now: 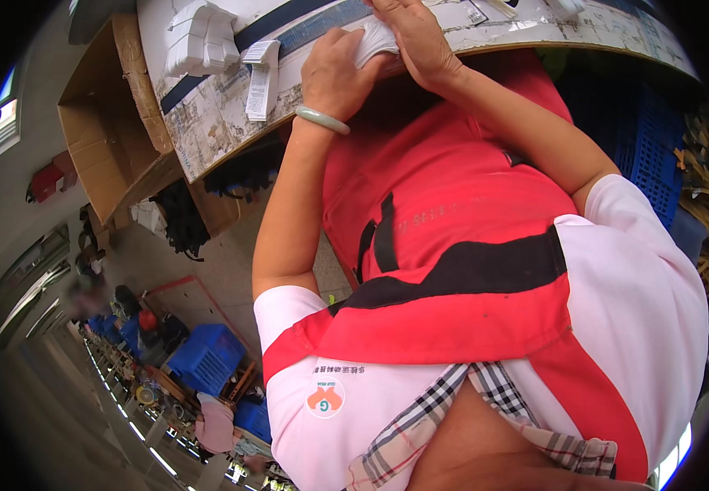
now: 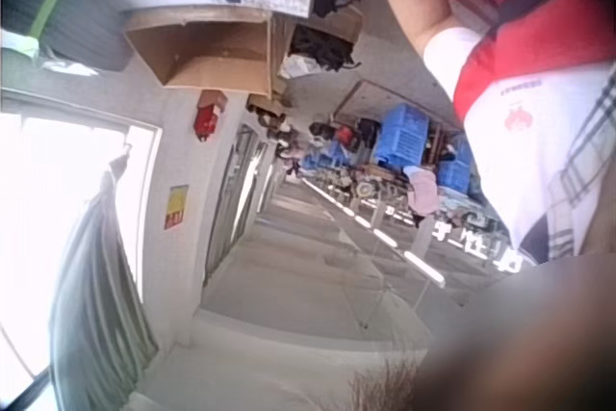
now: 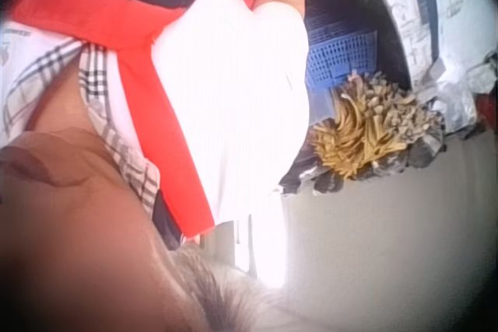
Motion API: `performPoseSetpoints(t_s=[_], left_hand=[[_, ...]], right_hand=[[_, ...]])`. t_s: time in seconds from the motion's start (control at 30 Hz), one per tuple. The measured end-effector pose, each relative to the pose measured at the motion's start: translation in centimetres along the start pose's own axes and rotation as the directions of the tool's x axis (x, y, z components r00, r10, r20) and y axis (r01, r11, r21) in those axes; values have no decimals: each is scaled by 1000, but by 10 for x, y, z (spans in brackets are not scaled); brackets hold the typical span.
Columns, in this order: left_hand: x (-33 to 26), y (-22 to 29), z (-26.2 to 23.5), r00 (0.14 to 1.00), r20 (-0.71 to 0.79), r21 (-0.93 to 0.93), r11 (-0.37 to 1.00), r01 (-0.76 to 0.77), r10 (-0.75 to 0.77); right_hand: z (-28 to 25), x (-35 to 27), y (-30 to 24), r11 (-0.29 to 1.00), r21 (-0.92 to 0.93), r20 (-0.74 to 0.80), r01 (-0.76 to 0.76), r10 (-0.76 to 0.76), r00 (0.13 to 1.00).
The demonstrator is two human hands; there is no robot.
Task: Counting and stacking white garment labels on a production workbench.
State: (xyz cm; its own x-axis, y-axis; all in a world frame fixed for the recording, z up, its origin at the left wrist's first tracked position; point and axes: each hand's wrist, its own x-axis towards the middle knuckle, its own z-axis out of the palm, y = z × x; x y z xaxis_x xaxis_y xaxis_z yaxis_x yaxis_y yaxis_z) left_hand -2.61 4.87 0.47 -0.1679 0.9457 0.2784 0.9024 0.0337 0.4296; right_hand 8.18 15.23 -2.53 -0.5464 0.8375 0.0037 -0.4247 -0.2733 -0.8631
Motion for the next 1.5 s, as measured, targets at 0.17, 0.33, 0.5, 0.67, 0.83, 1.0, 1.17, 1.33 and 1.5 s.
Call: performPoseSetpoints(t_s=[0.17,0.33,0.5,0.67,0.83,1.0,1.17,1.33,1.5], left_hand=[[3,1,2,999,-21,-2,999,-33,33],[0,-3,2,1000,-21,-4,1000,-20,19],[-3,-6,2,1000,-25,2,1000,0,0],[2,-5,4,1000,13,7,1000,-12,12],[3,-3,2,999,-21,20,999,-32,32],[9,5,-6,998,66,92,996,-5,-1],[-7,9,-12,997,1,-53,996,77,-77],[-56,-4,-46,964,9,-285,924,256,-264],[-88,-33,-75,850,56,-697,589,408,-523]], right_hand=[[-8,8,-16,968,158,141,-196,174,975],[-25,18,-66,823,-474,727,314,165,667],[-22,26,-74,484,-524,842,701,171,511],[-50,41,-63,638,-631,711,441,248,658],[-54,39,-52,580,-627,718,520,171,674],[-48,36,-50,527,-604,734,597,76,675],[-36,50,-56,729,-647,614,221,327,719],[35,43,-24,539,-707,624,458,171,762],[85,43,26,226,-781,583,582,-70,810]])
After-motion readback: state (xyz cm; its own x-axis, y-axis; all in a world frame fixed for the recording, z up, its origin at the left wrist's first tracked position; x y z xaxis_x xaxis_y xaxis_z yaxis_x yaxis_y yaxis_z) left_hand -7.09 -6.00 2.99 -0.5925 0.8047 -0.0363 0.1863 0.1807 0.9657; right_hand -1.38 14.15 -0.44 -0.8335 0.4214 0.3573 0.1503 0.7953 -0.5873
